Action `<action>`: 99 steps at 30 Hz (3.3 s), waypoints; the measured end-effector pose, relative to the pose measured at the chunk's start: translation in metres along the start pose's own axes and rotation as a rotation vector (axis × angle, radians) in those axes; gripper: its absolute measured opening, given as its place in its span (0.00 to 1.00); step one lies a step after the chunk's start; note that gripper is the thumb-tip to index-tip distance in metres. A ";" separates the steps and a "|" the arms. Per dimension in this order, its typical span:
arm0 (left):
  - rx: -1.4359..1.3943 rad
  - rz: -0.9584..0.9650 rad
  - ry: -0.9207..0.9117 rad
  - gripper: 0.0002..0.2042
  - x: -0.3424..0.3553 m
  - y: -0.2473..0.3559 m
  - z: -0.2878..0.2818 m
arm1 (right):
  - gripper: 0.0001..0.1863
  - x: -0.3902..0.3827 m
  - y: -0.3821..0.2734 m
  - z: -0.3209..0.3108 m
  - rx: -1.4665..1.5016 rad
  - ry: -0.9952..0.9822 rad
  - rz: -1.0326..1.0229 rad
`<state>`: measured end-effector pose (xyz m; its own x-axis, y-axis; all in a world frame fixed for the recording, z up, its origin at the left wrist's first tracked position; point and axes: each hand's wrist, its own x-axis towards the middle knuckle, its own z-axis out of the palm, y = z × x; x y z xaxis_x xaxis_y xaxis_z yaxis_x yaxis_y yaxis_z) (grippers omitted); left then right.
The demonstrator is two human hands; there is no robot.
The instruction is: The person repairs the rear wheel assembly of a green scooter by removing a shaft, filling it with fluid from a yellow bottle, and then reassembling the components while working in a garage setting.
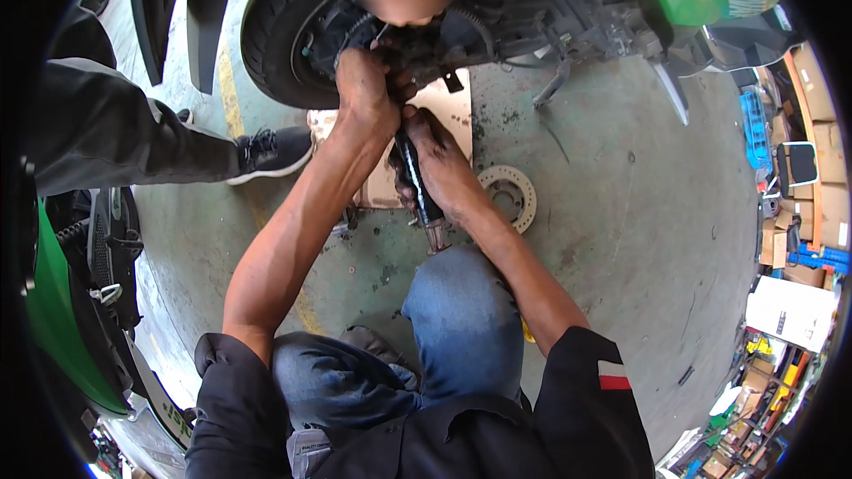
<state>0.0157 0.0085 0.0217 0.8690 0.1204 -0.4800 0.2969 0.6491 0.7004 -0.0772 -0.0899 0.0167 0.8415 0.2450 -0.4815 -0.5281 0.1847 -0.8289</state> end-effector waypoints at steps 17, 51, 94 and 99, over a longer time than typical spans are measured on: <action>0.026 0.021 -0.381 0.15 0.002 0.008 -0.034 | 0.19 0.002 -0.016 -0.036 0.261 -0.316 0.181; 0.372 0.337 -0.217 0.13 -0.008 0.007 -0.025 | 0.21 -0.006 -0.012 -0.039 0.074 -0.189 0.003; 0.774 0.179 -0.618 0.20 -0.064 -0.062 -0.064 | 0.28 -0.189 0.108 -0.194 -1.274 0.418 -0.247; 0.844 0.243 -0.927 0.36 -0.104 -0.052 -0.061 | 0.22 -0.111 -0.002 -0.112 -1.270 0.344 -0.596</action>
<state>-0.1145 0.0080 0.0030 0.7843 -0.6201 0.0152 -0.0457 -0.0333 0.9984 -0.1563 -0.2240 0.0398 0.9782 0.1640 0.1275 0.2069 -0.8240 -0.5275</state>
